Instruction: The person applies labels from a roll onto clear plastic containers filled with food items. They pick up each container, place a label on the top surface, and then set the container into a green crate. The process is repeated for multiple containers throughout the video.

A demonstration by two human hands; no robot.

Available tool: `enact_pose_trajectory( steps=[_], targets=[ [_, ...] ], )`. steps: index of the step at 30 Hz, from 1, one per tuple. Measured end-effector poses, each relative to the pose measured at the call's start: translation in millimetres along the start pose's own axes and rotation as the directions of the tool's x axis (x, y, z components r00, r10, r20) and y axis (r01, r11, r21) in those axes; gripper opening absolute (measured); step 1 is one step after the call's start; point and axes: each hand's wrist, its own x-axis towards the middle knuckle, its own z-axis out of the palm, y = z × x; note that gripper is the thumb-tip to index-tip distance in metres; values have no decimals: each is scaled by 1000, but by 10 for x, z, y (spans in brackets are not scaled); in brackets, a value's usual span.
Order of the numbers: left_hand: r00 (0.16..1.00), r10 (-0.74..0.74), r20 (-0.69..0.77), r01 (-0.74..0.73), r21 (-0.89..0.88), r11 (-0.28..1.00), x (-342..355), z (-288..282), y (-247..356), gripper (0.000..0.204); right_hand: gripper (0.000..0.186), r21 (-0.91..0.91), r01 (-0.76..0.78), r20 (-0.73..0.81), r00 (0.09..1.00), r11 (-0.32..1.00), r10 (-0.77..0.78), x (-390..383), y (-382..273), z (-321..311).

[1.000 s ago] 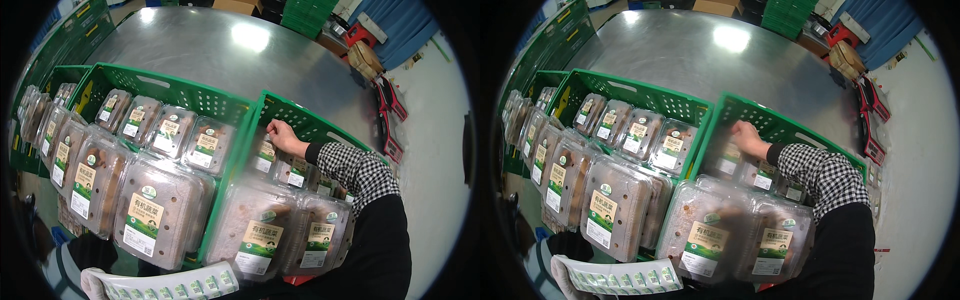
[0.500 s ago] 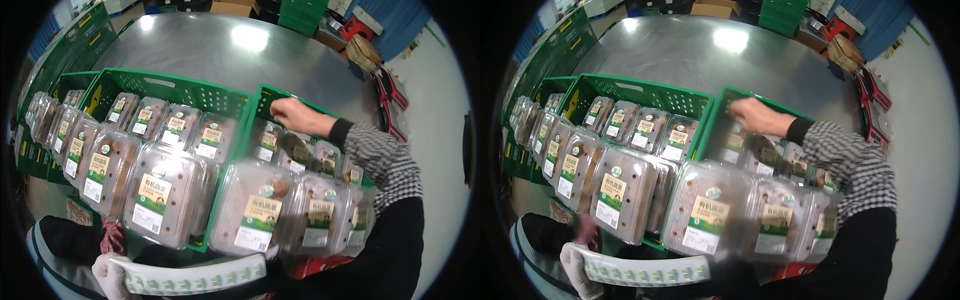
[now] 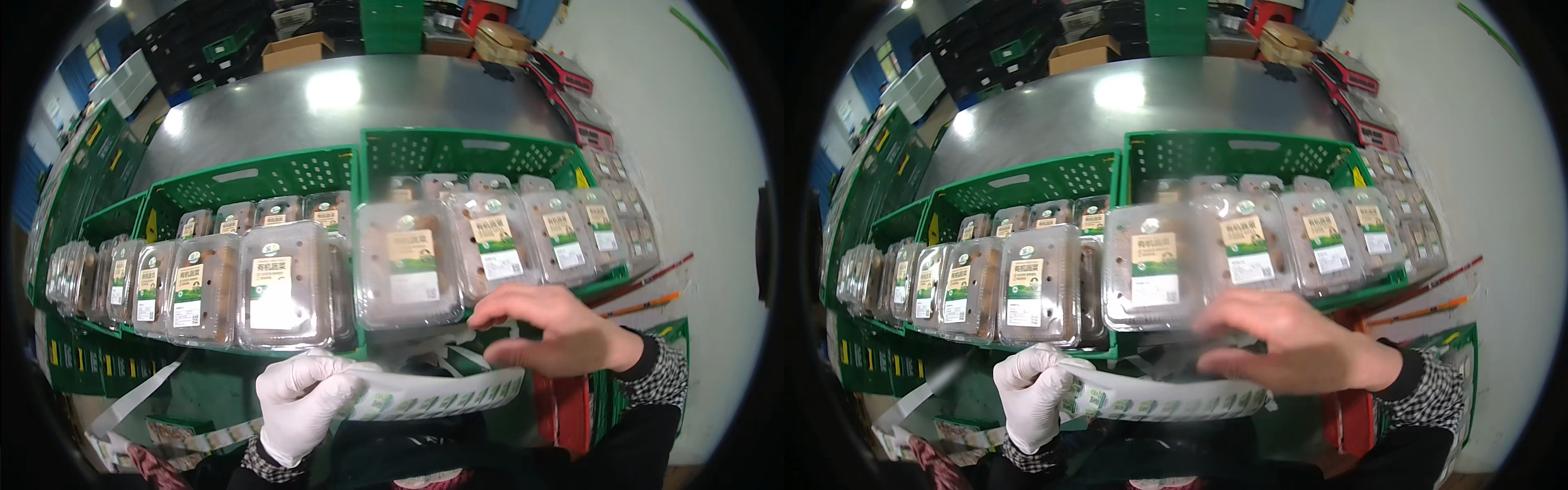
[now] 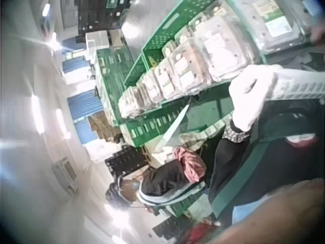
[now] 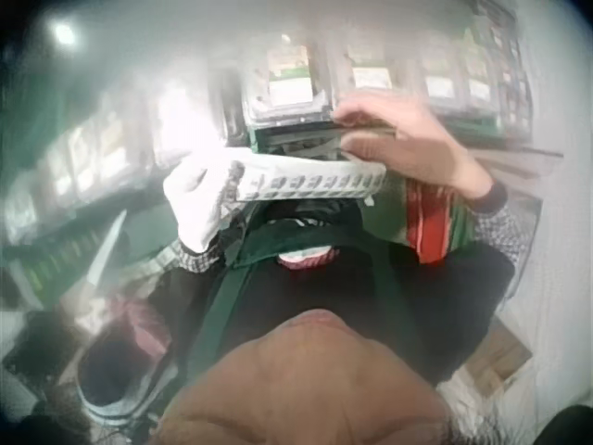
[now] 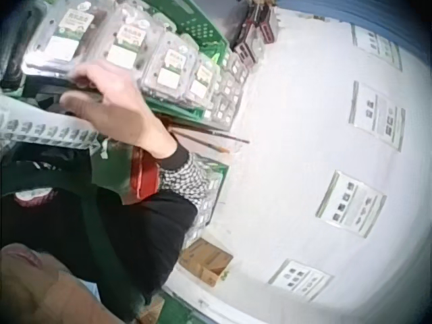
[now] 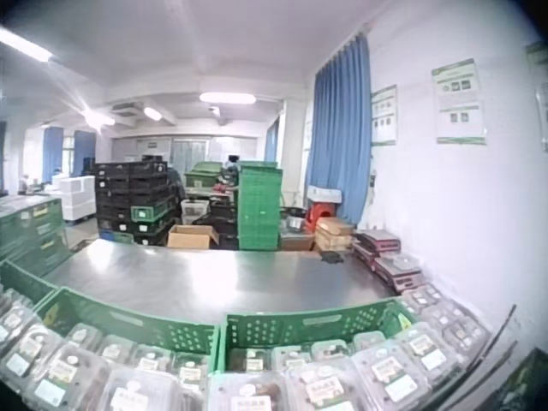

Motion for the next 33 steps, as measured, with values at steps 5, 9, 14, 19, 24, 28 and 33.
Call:
enact_pose_trajectory(
  steps=[5,9,14,19,24,28,33],
  targets=[
    [966,221,-134,-171,309,936,1,558,-29,24,29,65,-231,59,972,971,228,-777,191,193],
    [987,73,143,-61,-86,994,-197,1073,-226,53,20,234,-160,-174,964,959,203,-1490,421,356],
    [852,-266,451,42,447,893,-174,1819,-743,39,22,267,-298,-483,781,917,395,-2817,582,316],
    [796,-445,412,302,366,880,-250,3237,-1034,17,19,572,-456,-637,275,681,720,-4154,537,546],
    [583,-492,647,273,414,868,-352,3972,-1469,19,13,622,-439,-713,27,649,701,-4911,550,899],
    [582,-477,659,414,265,871,-420,4390,-1549,16,11,671,-339,-710,-40,659,703,-5123,641,808],
    [607,-424,672,319,282,905,-332,4660,-1583,14,7,743,-115,-670,-144,660,729,-5064,812,537]
  ],
)
